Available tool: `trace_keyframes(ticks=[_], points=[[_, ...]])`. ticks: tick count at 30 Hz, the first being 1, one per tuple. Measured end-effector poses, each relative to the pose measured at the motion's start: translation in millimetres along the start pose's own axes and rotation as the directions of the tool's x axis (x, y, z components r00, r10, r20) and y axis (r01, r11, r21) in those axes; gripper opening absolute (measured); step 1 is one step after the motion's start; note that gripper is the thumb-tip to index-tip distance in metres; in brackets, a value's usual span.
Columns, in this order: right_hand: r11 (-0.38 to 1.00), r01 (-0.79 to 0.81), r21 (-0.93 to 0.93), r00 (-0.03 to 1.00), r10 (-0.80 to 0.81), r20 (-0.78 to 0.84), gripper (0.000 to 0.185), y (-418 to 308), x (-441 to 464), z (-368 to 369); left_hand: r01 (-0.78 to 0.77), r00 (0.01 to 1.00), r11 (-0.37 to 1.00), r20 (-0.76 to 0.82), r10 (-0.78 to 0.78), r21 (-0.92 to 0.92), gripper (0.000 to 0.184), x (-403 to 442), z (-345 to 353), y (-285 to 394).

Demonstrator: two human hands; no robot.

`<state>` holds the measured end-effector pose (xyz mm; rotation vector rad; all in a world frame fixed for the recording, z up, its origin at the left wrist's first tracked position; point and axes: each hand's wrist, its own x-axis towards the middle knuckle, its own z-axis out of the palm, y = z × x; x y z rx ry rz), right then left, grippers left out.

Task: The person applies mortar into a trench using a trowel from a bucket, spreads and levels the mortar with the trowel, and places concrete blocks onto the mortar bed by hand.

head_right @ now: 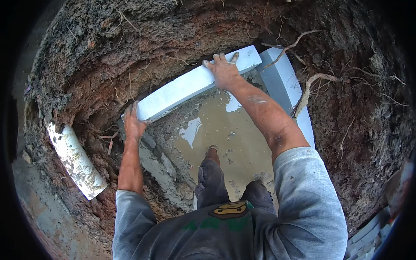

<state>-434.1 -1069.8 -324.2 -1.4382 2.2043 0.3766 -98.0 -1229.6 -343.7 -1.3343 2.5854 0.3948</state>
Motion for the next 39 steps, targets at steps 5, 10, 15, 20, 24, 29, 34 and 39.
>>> trace_keyframes(ticks=[5, 10, 15, 20, 24, 29, 34, 39], points=[[1.000, 0.026, 0.012, 0.999, -0.025, -0.032, 0.076, 3, -6, 7, 0.027, 1.000, 1.000, 0.013, -0.027, -0.014, 0.094, -6, -3, 9], [0.999, 0.031, 0.020, 0.999, -0.030, -0.035, 0.088, 5, -5, 14, 0.031, 0.999, 0.999, 0.016, -0.030, -0.034, 0.094, -7, 1, 6], [0.997, 0.059, 0.051, 0.995, -0.055, -0.079, 0.076, 8, -9, 11, 0.002, 1.000, 0.997, 0.020, -0.001, -0.074, 0.096, -7, 4, -1], [0.996, 0.025, 0.083, 0.999, -0.022, -0.041, 0.071, 11, -13, 11, 0.009, 1.000, 0.997, 0.028, -0.007, -0.071, 0.096, -2, -1, 13], [0.995, 0.025, 0.094, 0.999, -0.021, -0.043, 0.071, 13, -12, 11, -0.026, 1.000, 0.999, 0.016, 0.027, -0.038, 0.096, -1, -4, 13], [0.996, -0.023, 0.089, 0.999, 0.025, -0.030, 0.071, 11, -8, 17, 0.021, 0.999, 0.999, 0.049, -0.018, -0.044, 0.097, 4, -1, 15], [0.995, -0.057, 0.080, 0.998, 0.057, 0.003, 0.071, 4, -7, 17, 0.078, 0.991, 0.996, 0.106, -0.082, 0.036, 0.102, 6, -9, 27], [0.990, -0.099, 0.097, 0.995, 0.097, 0.031, 0.078, 2, -7, 11, 0.105, 0.992, 0.984, 0.053, -0.114, 0.142, 0.106, 10, 5, 33]])
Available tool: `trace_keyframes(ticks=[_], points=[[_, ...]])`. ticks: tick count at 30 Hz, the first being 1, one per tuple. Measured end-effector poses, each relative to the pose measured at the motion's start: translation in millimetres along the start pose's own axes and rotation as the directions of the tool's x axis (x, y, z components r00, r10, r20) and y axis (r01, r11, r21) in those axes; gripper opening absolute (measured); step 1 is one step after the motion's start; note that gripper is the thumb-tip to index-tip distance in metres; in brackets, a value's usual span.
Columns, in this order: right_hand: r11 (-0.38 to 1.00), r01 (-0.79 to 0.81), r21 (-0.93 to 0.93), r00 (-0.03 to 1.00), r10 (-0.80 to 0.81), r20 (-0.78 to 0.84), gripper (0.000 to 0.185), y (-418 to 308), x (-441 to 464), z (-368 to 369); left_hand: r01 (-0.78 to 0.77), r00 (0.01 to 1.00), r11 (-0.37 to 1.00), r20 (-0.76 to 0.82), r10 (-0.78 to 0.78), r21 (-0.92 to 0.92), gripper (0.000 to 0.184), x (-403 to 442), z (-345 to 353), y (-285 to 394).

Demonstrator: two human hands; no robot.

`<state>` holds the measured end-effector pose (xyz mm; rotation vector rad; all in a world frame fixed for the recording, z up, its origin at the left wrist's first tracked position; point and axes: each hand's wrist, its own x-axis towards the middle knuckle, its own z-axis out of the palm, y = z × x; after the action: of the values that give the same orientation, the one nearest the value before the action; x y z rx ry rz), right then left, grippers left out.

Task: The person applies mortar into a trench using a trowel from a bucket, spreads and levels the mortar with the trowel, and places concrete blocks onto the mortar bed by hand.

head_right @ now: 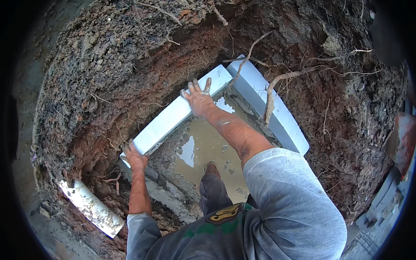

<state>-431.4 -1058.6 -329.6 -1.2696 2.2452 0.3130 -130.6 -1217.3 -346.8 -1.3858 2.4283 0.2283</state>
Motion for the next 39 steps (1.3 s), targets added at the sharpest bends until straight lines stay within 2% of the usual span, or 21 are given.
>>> trace_keyframes(ticks=[5, 8, 14, 15, 18, 19, 22, 23, 27, 30, 31, 34, 37, 39], points=[[1.000, -0.004, 0.015, 1.000, 0.004, 0.008, 0.078, 0, -3, 3, -0.018, 0.999, 0.989, 0.040, 0.012, 0.144, 0.097, -4, 6, 3], [0.999, -0.005, 0.044, 1.000, 0.006, -0.019, 0.078, 0, -4, 5, -0.030, 0.997, 0.988, 0.069, 0.019, 0.153, 0.102, -4, 10, -1], [0.999, -0.026, -0.022, 1.000, 0.027, 0.015, 0.078, -1, -9, 0, -0.030, 0.995, 0.979, 0.102, 0.009, 0.200, 0.106, -3, 10, 0], [0.999, -0.029, -0.027, 1.000, 0.029, 0.006, 0.083, -1, -10, 2, -0.029, 0.994, 0.978, 0.110, 0.006, 0.206, 0.110, -1, 9, -1], [0.992, -0.037, 0.118, 0.987, 0.055, -0.152, 0.087, -4, -29, 15, 0.015, 0.978, 0.998, 0.206, -0.026, 0.056, 0.115, -5, -21, 15], [0.976, -0.082, 0.202, 0.985, 0.110, -0.132, 0.088, -5, -42, 19, -0.058, 0.971, 0.997, 0.236, 0.042, 0.058, 0.119, -9, -36, 25], [0.895, -0.224, 0.385, 0.964, 0.263, -0.049, 0.089, -1, -91, 27, -0.211, 0.958, 0.976, 0.184, 0.218, -0.061, 0.120, -3, -33, 40], [0.863, -0.277, 0.422, 0.951, 0.310, -0.012, 0.088, 3, -108, 37, -0.217, 0.946, 0.969, 0.218, 0.238, -0.118, 0.119, 1, -36, 49], [0.665, -0.478, 0.573, 0.860, 0.486, 0.154, 0.088, 31, -137, 73, -0.215, 0.920, 0.975, 0.323, 0.223, -0.060, 0.111, 15, -37, 91], [0.669, -0.480, 0.567, 0.833, 0.551, 0.055, 0.085, 46, -115, 93, -0.222, 0.940, 0.974, 0.274, 0.204, 0.037, 0.106, 18, -25, 99], [0.597, -0.467, 0.652, 0.810, 0.585, 0.044, 0.086, 48, -115, 94, -0.232, 0.946, 0.972, 0.240, 0.216, 0.041, 0.104, 18, -20, 97], [0.652, -0.406, 0.641, 0.849, 0.528, 0.002, 0.086, 44, -91, 71, -0.206, 0.958, 0.972, 0.225, 0.178, 0.109, 0.104, 16, -15, 101], [0.909, -0.260, 0.327, 0.909, 0.345, -0.235, 0.085, 33, -72, 33, -0.198, 0.962, 0.972, 0.217, 0.168, 0.124, 0.104, 14, -10, 99], [0.957, -0.180, 0.227, 0.950, 0.229, -0.211, 0.086, 27, -54, 19, -0.197, 0.967, 0.969, 0.196, 0.166, 0.150, 0.103, 18, -8, 100]])
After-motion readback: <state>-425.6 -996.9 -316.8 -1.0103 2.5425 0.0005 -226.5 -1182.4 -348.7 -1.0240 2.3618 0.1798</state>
